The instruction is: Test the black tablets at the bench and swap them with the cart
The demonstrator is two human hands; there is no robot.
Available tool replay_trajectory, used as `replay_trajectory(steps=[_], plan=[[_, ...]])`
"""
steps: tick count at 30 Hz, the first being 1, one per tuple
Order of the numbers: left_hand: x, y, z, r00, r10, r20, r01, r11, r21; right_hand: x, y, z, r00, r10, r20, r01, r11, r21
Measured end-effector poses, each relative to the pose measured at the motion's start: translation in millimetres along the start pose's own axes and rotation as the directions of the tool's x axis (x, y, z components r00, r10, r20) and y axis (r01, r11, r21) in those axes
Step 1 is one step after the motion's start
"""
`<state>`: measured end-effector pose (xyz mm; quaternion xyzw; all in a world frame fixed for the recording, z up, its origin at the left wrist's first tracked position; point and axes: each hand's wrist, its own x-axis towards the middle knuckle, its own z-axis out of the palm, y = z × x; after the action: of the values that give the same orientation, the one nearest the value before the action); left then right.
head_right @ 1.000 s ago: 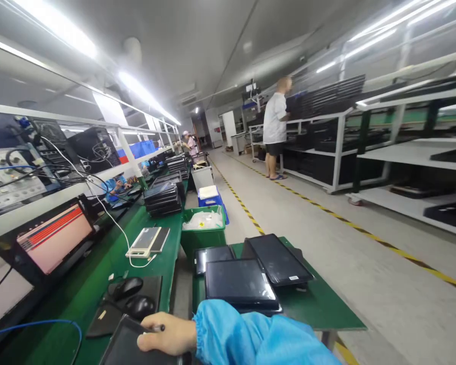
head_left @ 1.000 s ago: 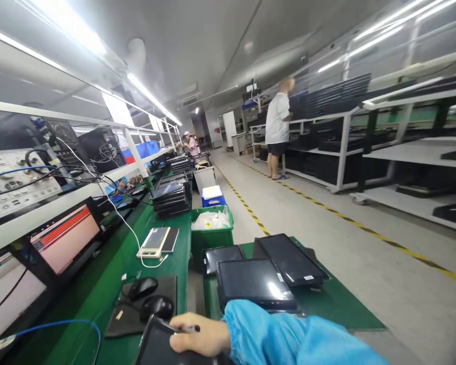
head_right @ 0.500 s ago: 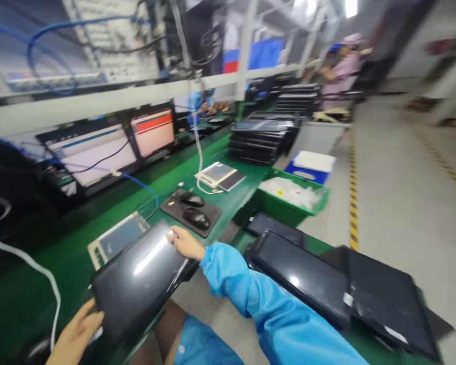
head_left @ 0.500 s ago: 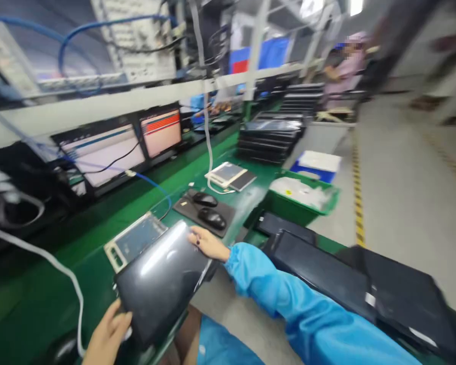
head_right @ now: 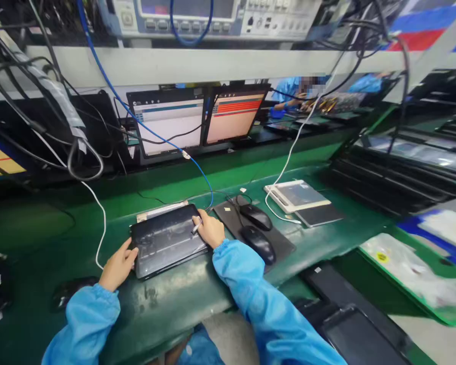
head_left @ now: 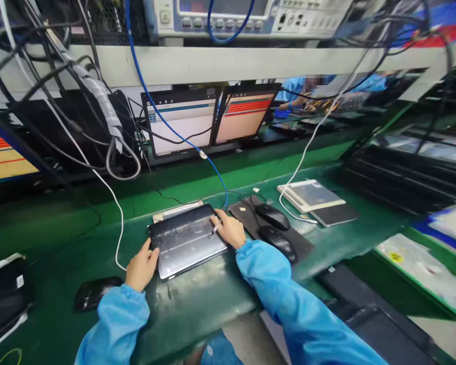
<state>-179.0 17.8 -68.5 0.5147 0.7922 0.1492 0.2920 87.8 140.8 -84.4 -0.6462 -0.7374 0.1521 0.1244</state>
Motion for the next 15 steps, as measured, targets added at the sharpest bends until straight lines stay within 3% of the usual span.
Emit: replay_trajectory(steps=[7, 15], plan=[[6, 5, 2, 0.999, -0.037, -0.021, 0.039, 0.997, 0.069, 13, 4, 17, 1.000, -0.003, -0.003, 0.003, 0.999, -0.051], [7, 10, 5, 0.994, -0.032, -0.108, 0.039, 0.997, 0.071, 18, 13, 26, 1.000, 0.026, 0.017, -0.027, 0.998, 0.050]])
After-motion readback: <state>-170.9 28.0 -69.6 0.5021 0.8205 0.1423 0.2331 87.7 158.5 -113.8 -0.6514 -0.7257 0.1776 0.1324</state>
